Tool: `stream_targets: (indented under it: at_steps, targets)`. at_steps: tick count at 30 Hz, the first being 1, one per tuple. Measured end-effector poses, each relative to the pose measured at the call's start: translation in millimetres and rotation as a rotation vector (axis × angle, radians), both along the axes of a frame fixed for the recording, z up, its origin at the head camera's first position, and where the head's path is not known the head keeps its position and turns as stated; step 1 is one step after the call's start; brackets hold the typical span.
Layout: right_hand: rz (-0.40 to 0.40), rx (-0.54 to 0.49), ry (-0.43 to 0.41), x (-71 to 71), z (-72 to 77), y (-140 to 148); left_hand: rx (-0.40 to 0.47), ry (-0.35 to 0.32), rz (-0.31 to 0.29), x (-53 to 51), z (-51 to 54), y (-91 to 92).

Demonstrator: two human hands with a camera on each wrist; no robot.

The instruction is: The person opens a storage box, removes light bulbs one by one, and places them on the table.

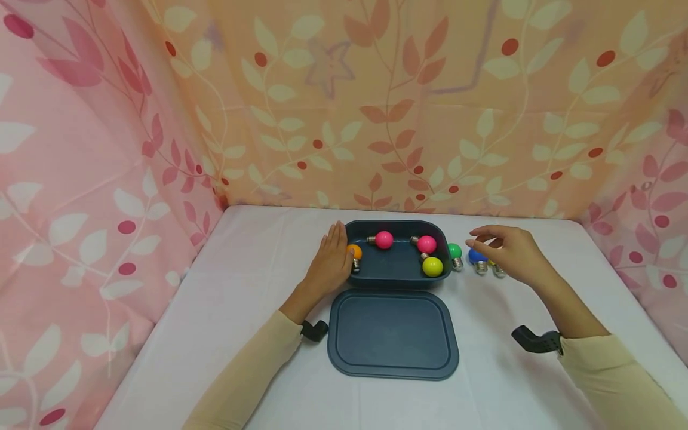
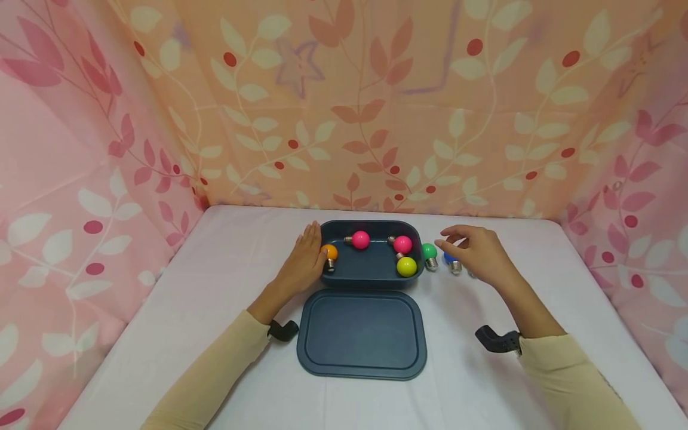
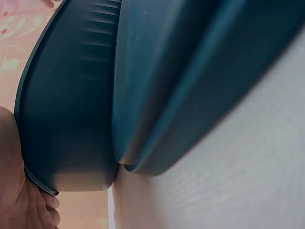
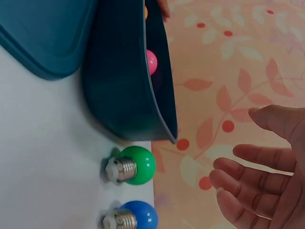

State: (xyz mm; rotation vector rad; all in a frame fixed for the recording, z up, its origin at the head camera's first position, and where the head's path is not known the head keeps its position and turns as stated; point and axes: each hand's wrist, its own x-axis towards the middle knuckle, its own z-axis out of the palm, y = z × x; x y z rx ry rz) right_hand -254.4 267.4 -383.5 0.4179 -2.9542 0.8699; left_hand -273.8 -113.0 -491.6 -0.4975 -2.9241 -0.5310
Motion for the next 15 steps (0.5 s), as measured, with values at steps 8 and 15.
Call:
stream_targets:
  at_steps: [8,15]
  targets:
    - [0.06,0.001,0.034,-4.3,-1.6,-23.9,-0.005,-0.015,0.007,-0.4,1.6,-0.3]
    - [0.137,-0.006,0.02,-7.6,-13.1,-40.6,0.0,-0.005,0.008,-1.4,-0.4,-0.4]
